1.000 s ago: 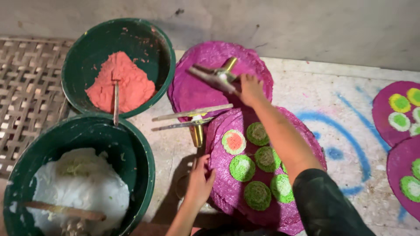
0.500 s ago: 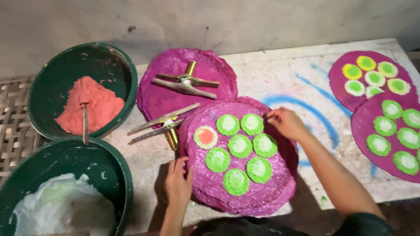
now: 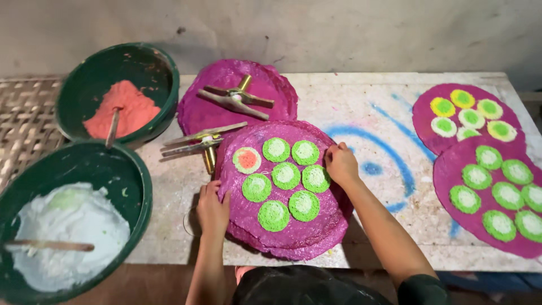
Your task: The person decorates pink circular dough bases with green and white paste using wooden tools. They refill the tools by hand and apply the paste in patterns across the snacks on a work surface.
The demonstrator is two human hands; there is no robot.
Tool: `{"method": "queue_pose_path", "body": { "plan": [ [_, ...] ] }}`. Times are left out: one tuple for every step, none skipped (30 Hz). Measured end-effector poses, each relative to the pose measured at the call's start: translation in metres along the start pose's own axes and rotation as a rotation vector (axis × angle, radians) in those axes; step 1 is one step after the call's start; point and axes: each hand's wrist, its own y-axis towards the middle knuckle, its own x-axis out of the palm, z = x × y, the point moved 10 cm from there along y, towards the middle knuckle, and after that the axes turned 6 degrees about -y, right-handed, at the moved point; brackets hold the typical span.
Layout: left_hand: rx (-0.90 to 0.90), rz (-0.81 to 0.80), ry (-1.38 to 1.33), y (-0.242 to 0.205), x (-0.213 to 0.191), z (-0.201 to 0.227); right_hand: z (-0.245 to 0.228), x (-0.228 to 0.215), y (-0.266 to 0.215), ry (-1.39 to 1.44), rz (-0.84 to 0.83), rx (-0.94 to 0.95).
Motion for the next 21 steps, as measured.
{"method": "queue_pose_path", "body": {
  "plan": [
    [-0.048,0.005,0.010,-0.002,0.001,-0.006,0.000,0.001,0.001,0.063,-0.001,-0.011],
    [-0.095,0.009,0.019,-0.003,0.003,-0.011,0.001,-0.001,0.003,0.125,-0.002,-0.020],
    [-0.142,0.014,0.026,-0.003,0.005,-0.016,0.004,-0.004,0.006,0.181,0.013,-0.006],
    [-0.141,0.026,0.053,-0.004,0.008,-0.016,0.011,-0.009,0.005,0.232,0.026,0.013],
    [-0.140,0.037,0.079,-0.005,0.011,-0.017,0.017,-0.014,0.004,0.284,0.039,0.031],
    [-0.138,0.046,0.103,-0.007,0.012,-0.018,0.017,-0.013,0.005,0.305,0.020,0.027],
    [-0.112,0.073,0.152,-0.010,0.010,-0.015,0.016,-0.013,0.005,0.325,0.001,0.023],
    [-0.080,0.095,0.200,-0.010,0.009,-0.011,0.015,-0.015,0.003,0.345,-0.014,0.025],
    [-0.048,0.116,0.248,-0.011,0.008,-0.005,0.007,-0.025,0.001,0.328,0.034,-0.040],
    [-0.023,0.148,0.261,-0.009,0.005,0.000,-0.002,-0.035,-0.002,0.309,0.090,-0.100],
    [0.002,0.180,0.273,-0.008,0.001,0.007,-0.013,-0.045,-0.005,0.289,0.144,-0.160],
    [0.033,0.206,0.279,-0.006,-0.001,0.016,-0.021,-0.053,-0.009,0.270,0.170,-0.196],
    [-0.027,0.169,0.318,-0.002,0.000,0.015,-0.030,-0.061,-0.013,0.249,0.196,-0.231],
    [-0.081,0.117,0.353,0.001,0.003,0.017,-0.032,-0.068,-0.017,0.336,0.191,-0.221],
    [-0.056,0.142,0.324,0.003,0.000,0.028,-0.033,-0.076,-0.021,0.424,0.188,-0.212],
    [-0.030,0.165,0.294,0.007,-0.004,0.038,-0.036,-0.087,-0.025,0.444,0.222,-0.225],
    [-0.041,0.115,0.215,0.014,-0.002,0.044,-0.038,-0.098,-0.030,0.462,0.255,-0.239],
    [-0.052,0.071,0.138,0.022,0.000,0.051,-0.037,-0.108,-0.029,0.499,0.269,-0.225],
    [-0.063,0.025,0.063,0.032,0.005,0.058,-0.033,-0.118,-0.029,0.536,0.283,-0.212],
    [-0.095,-0.022,-0.007,0.040,0.011,0.065,-0.026,-0.127,-0.030,0.575,0.291,-0.200],
    [-0.127,-0.071,-0.076,0.049,0.020,0.073,-0.013,-0.136,-0.029,0.580,0.296,-0.156]
  ]
}}
